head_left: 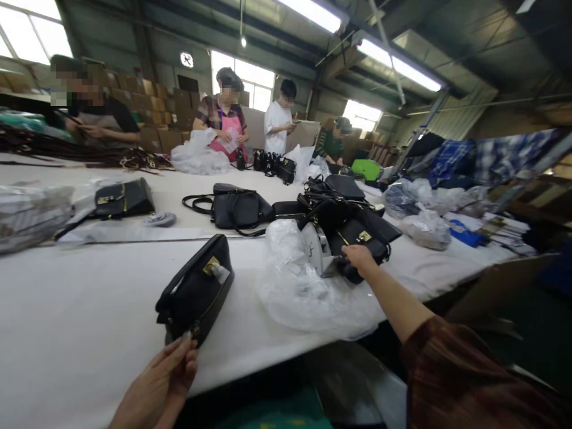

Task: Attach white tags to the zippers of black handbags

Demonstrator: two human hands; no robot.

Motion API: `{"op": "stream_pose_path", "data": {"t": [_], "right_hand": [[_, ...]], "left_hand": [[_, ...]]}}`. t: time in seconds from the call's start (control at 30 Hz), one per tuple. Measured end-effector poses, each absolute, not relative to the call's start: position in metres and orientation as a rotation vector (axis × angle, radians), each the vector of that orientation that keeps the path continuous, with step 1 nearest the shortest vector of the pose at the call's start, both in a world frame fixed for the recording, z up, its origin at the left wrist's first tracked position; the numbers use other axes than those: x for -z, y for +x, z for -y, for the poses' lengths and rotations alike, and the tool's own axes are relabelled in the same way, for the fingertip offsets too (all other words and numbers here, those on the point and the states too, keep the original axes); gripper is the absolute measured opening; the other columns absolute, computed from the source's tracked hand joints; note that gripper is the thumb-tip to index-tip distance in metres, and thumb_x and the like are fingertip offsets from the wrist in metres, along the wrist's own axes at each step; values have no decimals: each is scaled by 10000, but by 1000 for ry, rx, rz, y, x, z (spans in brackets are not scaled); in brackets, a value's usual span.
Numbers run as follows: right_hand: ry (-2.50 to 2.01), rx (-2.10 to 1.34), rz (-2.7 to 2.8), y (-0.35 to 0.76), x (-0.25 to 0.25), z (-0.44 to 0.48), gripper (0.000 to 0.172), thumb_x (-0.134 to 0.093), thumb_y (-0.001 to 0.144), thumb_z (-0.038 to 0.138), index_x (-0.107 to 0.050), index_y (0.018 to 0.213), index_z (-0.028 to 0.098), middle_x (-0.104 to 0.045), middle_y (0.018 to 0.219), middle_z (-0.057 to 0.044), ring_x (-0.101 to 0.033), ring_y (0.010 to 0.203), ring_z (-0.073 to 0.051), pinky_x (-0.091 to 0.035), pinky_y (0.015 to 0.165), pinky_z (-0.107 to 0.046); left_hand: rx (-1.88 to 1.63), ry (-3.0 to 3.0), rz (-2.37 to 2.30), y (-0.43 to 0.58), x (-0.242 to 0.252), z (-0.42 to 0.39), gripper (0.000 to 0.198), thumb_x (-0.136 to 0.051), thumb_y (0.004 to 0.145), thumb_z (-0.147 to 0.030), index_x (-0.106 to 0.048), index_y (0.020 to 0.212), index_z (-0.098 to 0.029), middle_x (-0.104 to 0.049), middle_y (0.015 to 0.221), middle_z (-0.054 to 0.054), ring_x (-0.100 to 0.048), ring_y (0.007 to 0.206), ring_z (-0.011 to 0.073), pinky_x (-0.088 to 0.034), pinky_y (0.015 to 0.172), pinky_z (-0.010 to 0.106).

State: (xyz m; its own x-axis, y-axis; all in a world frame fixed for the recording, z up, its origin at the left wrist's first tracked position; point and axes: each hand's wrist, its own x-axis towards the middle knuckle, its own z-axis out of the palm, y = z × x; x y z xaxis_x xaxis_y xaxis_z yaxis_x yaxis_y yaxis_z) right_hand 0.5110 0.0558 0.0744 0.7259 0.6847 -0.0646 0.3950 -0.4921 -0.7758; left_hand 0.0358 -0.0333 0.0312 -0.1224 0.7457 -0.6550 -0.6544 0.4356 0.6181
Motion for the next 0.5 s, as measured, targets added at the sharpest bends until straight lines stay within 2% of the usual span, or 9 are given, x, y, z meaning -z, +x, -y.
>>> {"op": "stream_pose_path", "data": {"t": [0.13,0.27,0.43,0.5], "right_hand": [[-2119,-755,669,505,-55,-70,234,-602,942,360,-642,947,130,-657,853,-13,-620,699,-122,-543,645,-288],[-2050,-811,579,505,-49,-81,222,-616,932,349,-629,893,130,-632,803,2,-588,651,-106,-518,602,-260],[-1874,-689,643,508,-51,-64,132,-720,746,221,-639,696,129,-627,636,8,-575,610,-121,-437,543,-233],[-1832,-635,673,508,-51,-49,114,-715,688,225,-651,671,133,-633,613,1,-578,612,-130,-413,522,-230]], "left_hand": [[-1180,135,-1204,30,-16,30,108,-589,839,-19,-653,864,-103,-639,801,31,-615,552,75,-554,477,149],[-1172,177,-1210,24,4,25,126,-589,845,-33,-662,861,-135,-645,807,23,-628,571,79,-575,503,150],[-1148,137,-1222,21,11,22,194,-543,838,-1,-664,851,-152,-643,810,24,-611,574,80,-574,501,149],[-1135,130,-1198,21,7,22,170,-569,822,-15,-660,862,-153,-638,810,24,-605,577,87,-574,493,160]]}}
